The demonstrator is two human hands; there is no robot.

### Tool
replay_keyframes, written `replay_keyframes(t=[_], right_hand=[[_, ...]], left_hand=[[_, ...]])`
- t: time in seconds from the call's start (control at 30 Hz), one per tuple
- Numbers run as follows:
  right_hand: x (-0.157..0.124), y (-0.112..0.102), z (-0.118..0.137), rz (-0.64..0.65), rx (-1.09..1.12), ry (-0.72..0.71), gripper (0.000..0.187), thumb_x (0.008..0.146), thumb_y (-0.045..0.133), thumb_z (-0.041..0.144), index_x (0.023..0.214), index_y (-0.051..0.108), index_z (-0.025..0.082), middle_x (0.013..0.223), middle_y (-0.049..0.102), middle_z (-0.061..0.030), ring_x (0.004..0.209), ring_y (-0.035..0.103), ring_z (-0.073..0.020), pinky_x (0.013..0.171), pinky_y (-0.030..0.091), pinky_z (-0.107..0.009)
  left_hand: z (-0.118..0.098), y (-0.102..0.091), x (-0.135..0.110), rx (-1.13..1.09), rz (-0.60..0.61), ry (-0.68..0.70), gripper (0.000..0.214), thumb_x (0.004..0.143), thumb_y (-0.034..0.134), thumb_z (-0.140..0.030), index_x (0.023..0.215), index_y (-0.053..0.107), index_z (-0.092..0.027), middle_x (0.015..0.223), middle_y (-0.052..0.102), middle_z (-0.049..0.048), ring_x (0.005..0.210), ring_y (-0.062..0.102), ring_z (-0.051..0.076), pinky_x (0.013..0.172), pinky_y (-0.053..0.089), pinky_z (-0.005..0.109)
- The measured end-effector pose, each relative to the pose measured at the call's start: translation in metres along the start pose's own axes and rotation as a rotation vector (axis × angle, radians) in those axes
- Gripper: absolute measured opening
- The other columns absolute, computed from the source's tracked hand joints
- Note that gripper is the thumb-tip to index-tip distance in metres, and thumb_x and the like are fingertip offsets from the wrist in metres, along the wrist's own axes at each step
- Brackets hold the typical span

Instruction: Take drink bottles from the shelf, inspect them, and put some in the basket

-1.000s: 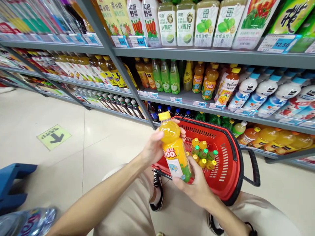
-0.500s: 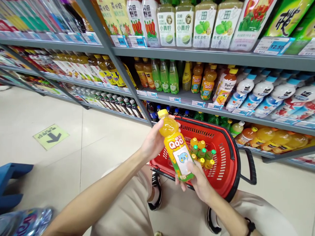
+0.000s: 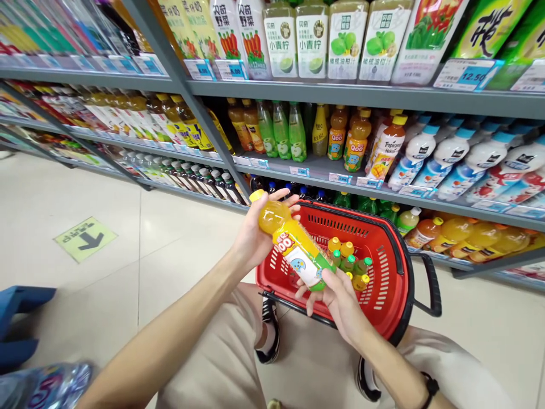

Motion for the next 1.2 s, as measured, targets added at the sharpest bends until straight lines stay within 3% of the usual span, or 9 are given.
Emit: replay_keyframes(t=[0.23, 0.4, 0.5, 0.6, 0.77, 0.9, 1.07, 1.2], right_hand=[[0.003, -0.014, 0.01, -0.097, -0.133, -0.099, 0.041, 0.086, 0.082, 0.049, 0.102, 0.071, 0.013, 0.102, 0.075, -0.0177, 0.079, 0.069, -0.0245, 0.053, 0.051, -0.029], [0.001, -0.007, 0.012, -0.115, -0.162, -0.105, 0.052, 0.079, 0.09, 0.042, 0.118, 0.068, 0.016, 0.121, 0.072, -0.0184, 0.086, 0.069, -0.0244, 0.051, 0.053, -0.028], [0.002, -0.001, 0.002, -0.057, -0.051, 0.024, 0.056, 0.091, 0.074, 0.057, 0.13, 0.062, 0.018, 0.114, 0.074, -0.0176, 0.085, 0.072, -0.0273, 0.052, 0.056, -0.031], [0.002, 0.005, -0.004, 0.003, 0.107, 0.163, 0.057, 0.098, 0.058, 0.067, 0.124, 0.064, 0.017, 0.104, 0.076, -0.0166, 0.081, 0.074, -0.0293, 0.056, 0.057, -0.035], [0.001, 0.012, -0.009, 0.144, 0.247, 0.273, 0.055, 0.1, 0.055, 0.058, 0.115, 0.072, 0.007, 0.102, 0.077, -0.0208, 0.091, 0.076, -0.0313, 0.074, 0.059, -0.036], [-0.003, 0.019, -0.026, 0.254, 0.297, 0.452, 0.074, 0.098, 0.048, 0.073, 0.114, 0.072, 0.004, 0.103, 0.076, -0.0251, 0.094, 0.076, -0.0344, 0.077, 0.059, -0.04], [0.004, 0.009, -0.024, 0.146, 0.298, 0.325, 0.061, 0.097, 0.059, 0.067, 0.111, 0.072, 0.009, 0.103, 0.076, -0.0212, 0.088, 0.075, -0.0281, 0.068, 0.058, -0.034], [0.003, 0.003, -0.023, 0.112, 0.221, 0.274, 0.057, 0.094, 0.067, 0.066, 0.108, 0.073, 0.012, 0.095, 0.076, -0.0164, 0.079, 0.072, -0.0239, 0.061, 0.057, -0.03]], left_hand=[[-0.003, -0.005, 0.0, 0.032, -0.023, -0.003, 0.041, 0.092, 0.069, -0.051, 0.114, 0.076, -0.017, 0.123, 0.075, 0.0098, 0.105, 0.07, 0.021, 0.099, 0.055, 0.036], [-0.006, -0.006, -0.001, 0.003, -0.032, 0.024, 0.034, 0.092, 0.069, -0.044, 0.105, 0.079, -0.015, 0.115, 0.077, 0.0096, 0.095, 0.07, 0.018, 0.09, 0.057, 0.031], [-0.004, -0.007, -0.001, -0.071, -0.014, -0.008, 0.026, 0.09, 0.071, -0.039, 0.099, 0.079, -0.015, 0.109, 0.077, 0.0069, 0.091, 0.069, 0.015, 0.088, 0.059, 0.029], [0.0, -0.007, -0.002, -0.136, 0.012, -0.069, 0.021, 0.085, 0.076, -0.034, 0.095, 0.08, -0.016, 0.103, 0.076, 0.0052, 0.093, 0.07, 0.016, 0.094, 0.059, 0.033], [-0.005, -0.013, 0.0, -0.175, 0.0, -0.038, 0.022, 0.08, 0.081, -0.034, 0.091, 0.079, -0.016, 0.095, 0.074, 0.0039, 0.09, 0.07, 0.017, 0.088, 0.06, 0.031], [-0.01, -0.017, 0.003, -0.135, 0.0, 0.023, 0.02, 0.078, 0.079, -0.032, 0.089, 0.078, -0.015, 0.093, 0.072, 0.0045, 0.086, 0.07, 0.017, 0.081, 0.058, 0.029], [-0.01, -0.013, 0.004, -0.166, 0.03, 0.002, 0.013, 0.075, 0.078, -0.026, 0.075, 0.071, -0.016, 0.088, 0.068, 0.0016, 0.081, 0.067, 0.015, 0.081, 0.056, 0.028], [-0.012, -0.014, 0.004, -0.175, -0.005, 0.019, 0.016, 0.076, 0.078, -0.029, 0.077, 0.071, -0.015, 0.087, 0.068, 0.0024, 0.081, 0.066, 0.014, 0.084, 0.055, 0.03]])
Point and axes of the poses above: each hand's wrist, its own x-axis towards the middle knuckle, its own y-axis out of the palm, z = x × y, the point moved 6 cm from there along x, towards the middle knuckle
